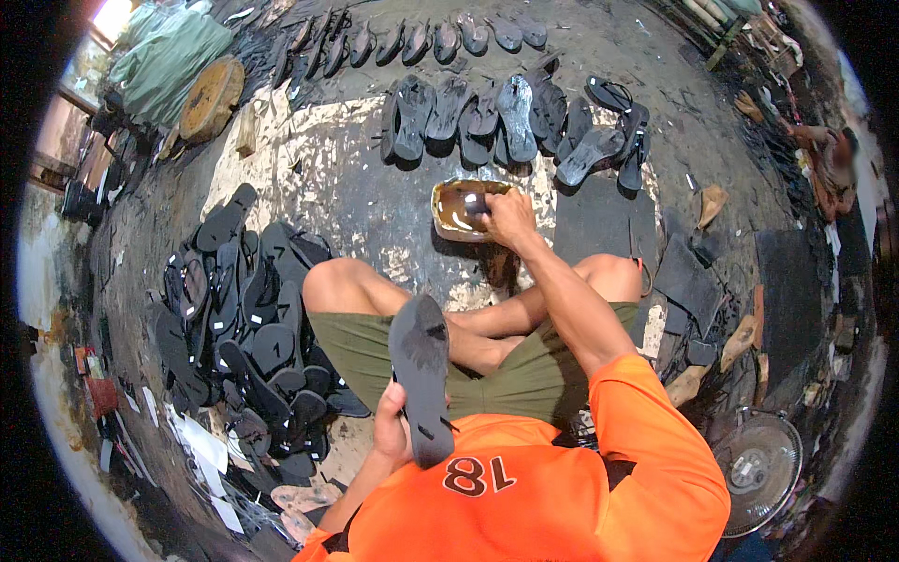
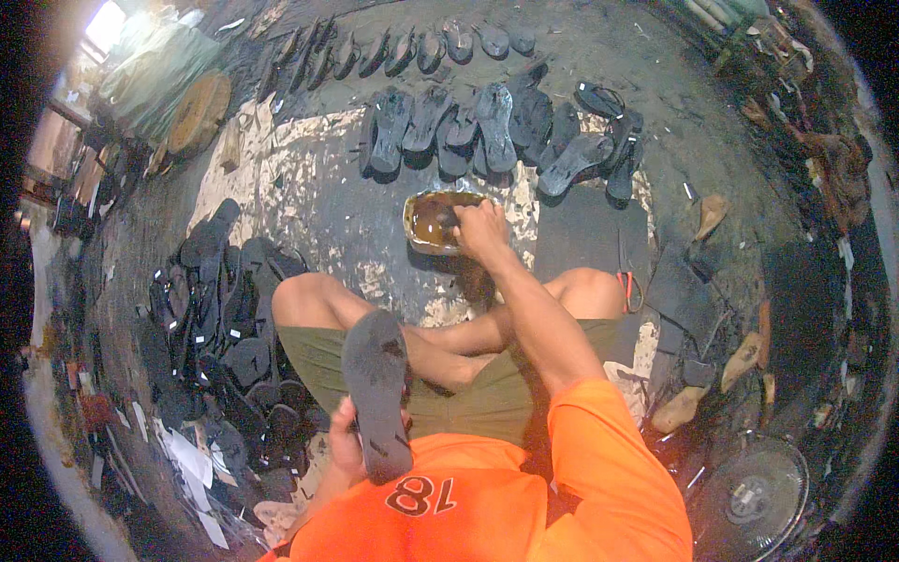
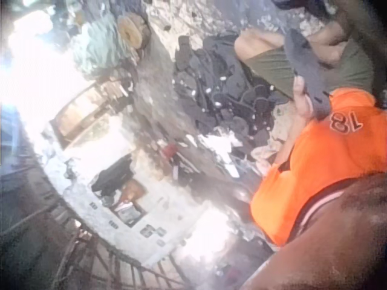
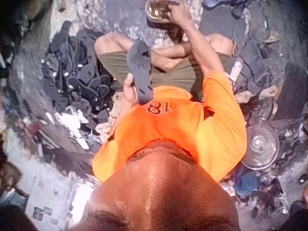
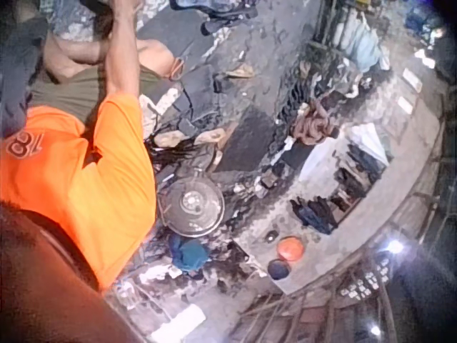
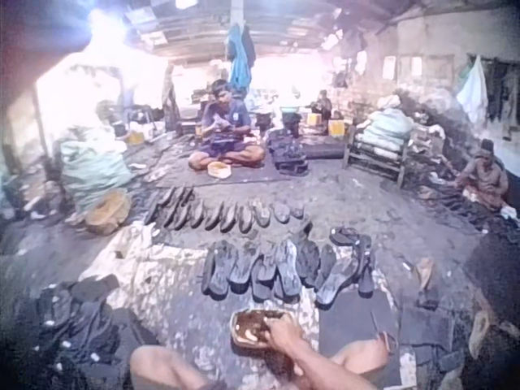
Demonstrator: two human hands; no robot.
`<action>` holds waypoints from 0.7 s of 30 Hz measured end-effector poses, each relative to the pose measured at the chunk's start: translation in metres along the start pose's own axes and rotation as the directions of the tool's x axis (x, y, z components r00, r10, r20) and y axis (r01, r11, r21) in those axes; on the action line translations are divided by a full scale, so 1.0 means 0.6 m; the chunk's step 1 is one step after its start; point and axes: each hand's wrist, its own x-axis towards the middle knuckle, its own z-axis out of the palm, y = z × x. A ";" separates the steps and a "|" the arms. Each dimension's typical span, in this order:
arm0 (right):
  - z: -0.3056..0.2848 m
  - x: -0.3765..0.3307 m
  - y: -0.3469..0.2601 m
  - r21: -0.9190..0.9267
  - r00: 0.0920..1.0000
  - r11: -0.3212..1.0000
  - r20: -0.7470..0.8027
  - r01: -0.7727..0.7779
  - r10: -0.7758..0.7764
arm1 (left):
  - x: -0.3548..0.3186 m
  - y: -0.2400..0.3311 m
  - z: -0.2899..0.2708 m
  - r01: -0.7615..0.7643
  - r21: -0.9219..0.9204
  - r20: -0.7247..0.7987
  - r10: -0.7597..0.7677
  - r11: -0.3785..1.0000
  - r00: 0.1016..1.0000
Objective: The person sits on the floor and repeatedly applies a brown adhesive to the soles of black flip-flops using a brush. The person picks up each sandal, coats the sole, and places it back in a row.
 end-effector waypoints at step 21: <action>-0.192 -0.156 -0.222 0.787 0.908 0.567 -0.390 0.243 0.152 | 0.249 0.124 0.193 -0.391 -0.273 0.110 0.432 0.879 0.895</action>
